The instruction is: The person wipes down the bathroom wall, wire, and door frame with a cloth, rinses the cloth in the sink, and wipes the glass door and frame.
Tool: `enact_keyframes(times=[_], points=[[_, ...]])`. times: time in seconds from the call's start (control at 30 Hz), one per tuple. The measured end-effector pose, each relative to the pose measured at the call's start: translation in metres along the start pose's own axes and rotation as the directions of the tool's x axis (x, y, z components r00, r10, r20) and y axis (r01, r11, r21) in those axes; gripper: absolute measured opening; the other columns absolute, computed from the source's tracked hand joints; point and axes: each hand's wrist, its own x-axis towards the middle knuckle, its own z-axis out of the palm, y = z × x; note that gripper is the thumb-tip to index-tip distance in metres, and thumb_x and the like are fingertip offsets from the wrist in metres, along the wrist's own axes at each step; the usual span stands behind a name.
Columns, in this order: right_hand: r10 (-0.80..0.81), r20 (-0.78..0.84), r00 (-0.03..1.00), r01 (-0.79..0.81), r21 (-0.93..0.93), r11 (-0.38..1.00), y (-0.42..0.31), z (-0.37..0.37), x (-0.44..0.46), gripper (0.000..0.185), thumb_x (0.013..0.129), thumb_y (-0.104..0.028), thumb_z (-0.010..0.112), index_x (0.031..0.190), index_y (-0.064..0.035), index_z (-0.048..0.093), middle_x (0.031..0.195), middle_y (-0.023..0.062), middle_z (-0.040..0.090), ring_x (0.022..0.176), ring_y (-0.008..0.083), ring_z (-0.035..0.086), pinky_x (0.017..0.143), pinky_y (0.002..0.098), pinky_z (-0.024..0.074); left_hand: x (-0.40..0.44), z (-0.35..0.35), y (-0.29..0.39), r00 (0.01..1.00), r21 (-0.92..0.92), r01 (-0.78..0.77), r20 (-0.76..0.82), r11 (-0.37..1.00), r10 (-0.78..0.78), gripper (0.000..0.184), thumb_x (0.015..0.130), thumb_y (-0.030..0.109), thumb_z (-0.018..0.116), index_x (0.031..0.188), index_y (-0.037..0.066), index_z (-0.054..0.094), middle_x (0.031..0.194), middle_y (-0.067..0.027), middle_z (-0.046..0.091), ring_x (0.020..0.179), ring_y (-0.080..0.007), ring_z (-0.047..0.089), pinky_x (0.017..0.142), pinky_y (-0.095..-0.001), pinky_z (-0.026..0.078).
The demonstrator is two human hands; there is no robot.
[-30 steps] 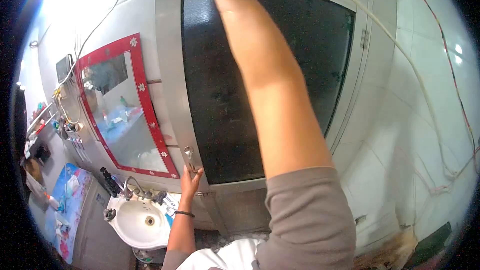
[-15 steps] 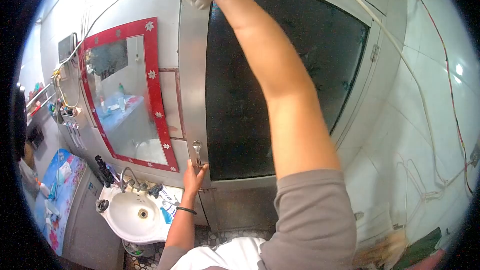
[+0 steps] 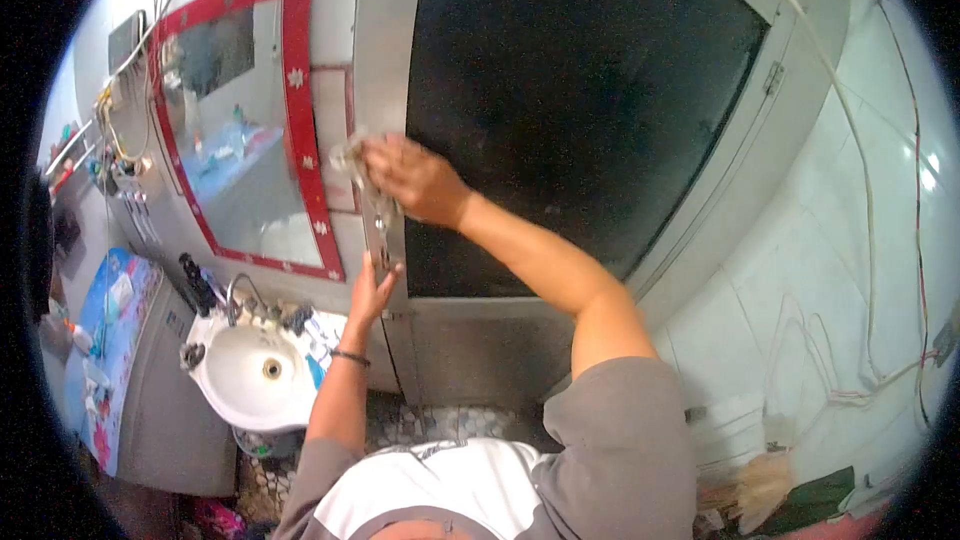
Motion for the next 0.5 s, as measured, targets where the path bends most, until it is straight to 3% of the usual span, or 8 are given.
enact_keyframes(times=[0.13,0.2,0.27,0.33,0.37,0.4,0.47,0.5], points=[[0.019,0.15,0.988,-0.033,0.097,0.995,-0.058,0.026,-0.069,0.026,0.088,-0.011,0.057,0.112,-0.0055,0.066,0.131,0.0098,0.06,0.134,0.0229,0.05,0.116,0.0403,0.0377,0.004,0.003,-0.027,0.973,0.035,-0.23,-0.016,0.972,0.231,0.064,0.085,0.027,0.074,0.134,0.01,0.036,0.112,-0.0207,0.065,0.107,-0.0433,0.061,0.087,-0.0464,0.05],[-0.018,0.122,0.992,-0.004,0.171,0.985,-0.045,0.008,-0.053,0.027,0.087,-0.011,0.058,0.112,-0.0058,0.065,0.125,0.0121,0.062,0.126,0.0266,0.055,0.112,0.042,0.0415,0.001,-0.006,-0.022,0.985,0.061,-0.158,0.076,0.986,0.153,0.065,0.084,0.024,0.075,0.134,0.009,0.036,0.115,-0.0226,0.064,0.109,-0.0443,0.06,0.088,-0.0472,0.049],[0.018,0.04,0.999,-0.021,0.087,0.996,-0.021,-0.014,-0.027,0.027,0.085,-0.014,0.061,0.111,-0.0056,0.063,0.116,0.0131,0.064,0.115,0.0306,0.061,0.105,0.0439,0.045,0.006,-0.006,-0.032,0.984,0.063,-0.121,0.142,0.991,0.111,0.069,0.084,0.026,0.076,0.136,0.008,0.035,0.117,-0.0231,0.063,0.109,-0.0449,0.059,0.087,-0.0475,0.049],[0.109,-0.214,0.971,-0.087,0.111,0.99,0.011,-0.051,0.018,0.031,0.08,-0.023,0.067,0.106,-0.0066,0.064,0.108,0.0138,0.066,0.108,0.0319,0.064,0.095,0.0456,0.0476,0.003,-0.006,-0.029,0.981,0.081,-0.186,0.075,0.979,0.18,0.073,0.083,0.029,0.077,0.139,0.008,0.033,0.116,-0.0236,0.062,0.108,-0.0454,0.059,0.087,-0.0479,0.049],[0.175,-0.211,0.962,-0.156,0.106,0.982,0.041,-0.055,0.024,0.037,0.078,-0.027,0.071,0.108,-0.0066,0.064,0.109,0.014,0.067,0.106,0.0318,0.065,0.092,0.0455,0.048,0.001,-0.005,-0.031,0.984,0.086,-0.164,0.079,0.983,0.158,0.074,0.084,0.03,0.077,0.139,0.008,0.033,0.116,-0.0236,0.063,0.108,-0.0454,0.059,0.087,-0.0477,0.049],[0.363,0.044,0.931,-0.358,-0.104,0.928,0.059,-0.068,0.02,0.043,0.078,-0.031,0.07,0.113,-0.0062,0.063,0.12,0.0155,0.063,0.117,0.032,0.059,0.1,0.0459,0.0445,0.002,-0.004,-0.032,0.986,0.09,-0.148,0.084,0.985,0.141,0.074,0.084,0.031,0.077,0.139,0.007,0.033,0.116,-0.0236,0.063,0.108,-0.0454,0.059,0.087,-0.0476,0.049],[0.29,-0.299,0.909,-0.302,0.008,0.953,0.068,-0.104,0.072,0.037,0.083,-0.014,0.058,0.115,0.0026,0.066,0.117,0.0189,0.06,0.113,0.037,0.055,0.096,0.0473,0.0442,0.0,-0.008,-0.029,0.99,0.099,-0.095,0.109,0.991,0.085,0.074,0.084,0.031,0.077,0.138,0.006,0.034,0.115,-0.0239,0.063,0.107,-0.0453,0.059,0.086,-0.0471,0.049],[0.16,-0.392,0.906,-0.245,-0.176,0.953,0.084,-0.107,0.079,0.037,0.084,-0.016,0.057,0.116,0.0025,0.065,0.114,0.019,0.059,0.11,0.038,0.055,0.096,0.048,0.0436,0.0,-0.013,-0.021,0.991,0.103,-0.059,0.13,0.993,0.046,0.073,0.084,0.032,0.077,0.138,0.005,0.035,0.115,-0.0242,0.063,0.107,-0.0452,0.06,0.086,-0.0469,0.049]])
